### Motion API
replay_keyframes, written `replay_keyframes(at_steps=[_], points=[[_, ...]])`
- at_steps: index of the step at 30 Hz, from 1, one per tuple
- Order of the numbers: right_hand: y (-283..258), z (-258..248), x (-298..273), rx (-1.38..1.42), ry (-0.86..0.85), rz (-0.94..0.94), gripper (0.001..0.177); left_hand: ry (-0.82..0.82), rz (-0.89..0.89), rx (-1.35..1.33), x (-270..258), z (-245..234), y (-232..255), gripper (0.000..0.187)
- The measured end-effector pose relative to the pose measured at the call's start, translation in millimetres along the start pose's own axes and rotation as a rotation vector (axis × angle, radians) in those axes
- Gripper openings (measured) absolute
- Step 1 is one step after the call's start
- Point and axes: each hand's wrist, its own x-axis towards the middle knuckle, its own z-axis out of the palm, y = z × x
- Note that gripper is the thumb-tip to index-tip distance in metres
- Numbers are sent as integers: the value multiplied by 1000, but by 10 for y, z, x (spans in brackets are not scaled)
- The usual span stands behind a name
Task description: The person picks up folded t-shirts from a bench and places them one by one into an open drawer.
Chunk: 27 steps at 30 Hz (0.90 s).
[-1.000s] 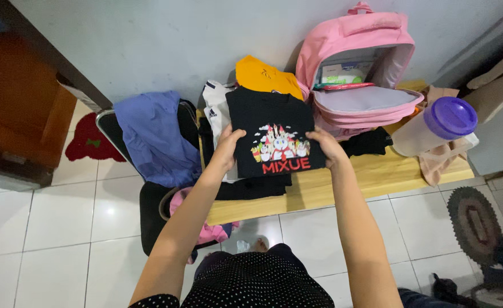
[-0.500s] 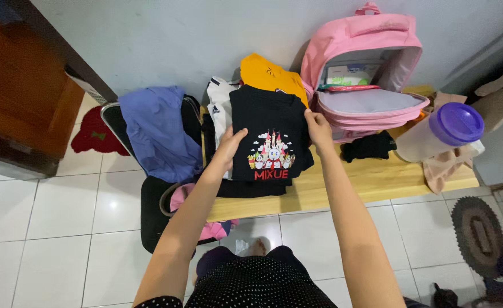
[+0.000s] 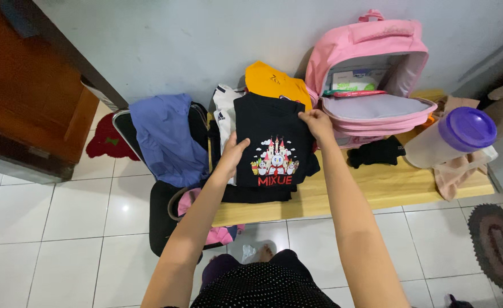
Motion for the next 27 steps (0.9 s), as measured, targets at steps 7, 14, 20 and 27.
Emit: replay_keyframes(at_steps=[7,14,20,27], points=[[-60,26,20,-94,212,-216,12,-27,-19,-67,0,-7,-29,45],[42,62,-211,-160,186,-268,39,-29,-41,-69,-20,-34,-53,44],[187,-125,-583,-67,-58,74,48,-33,-8,-114,-48,-32,-46,42],[80,-160,-858,368,-209,151,45,-11,11,-53,-53,1,-11,47]])
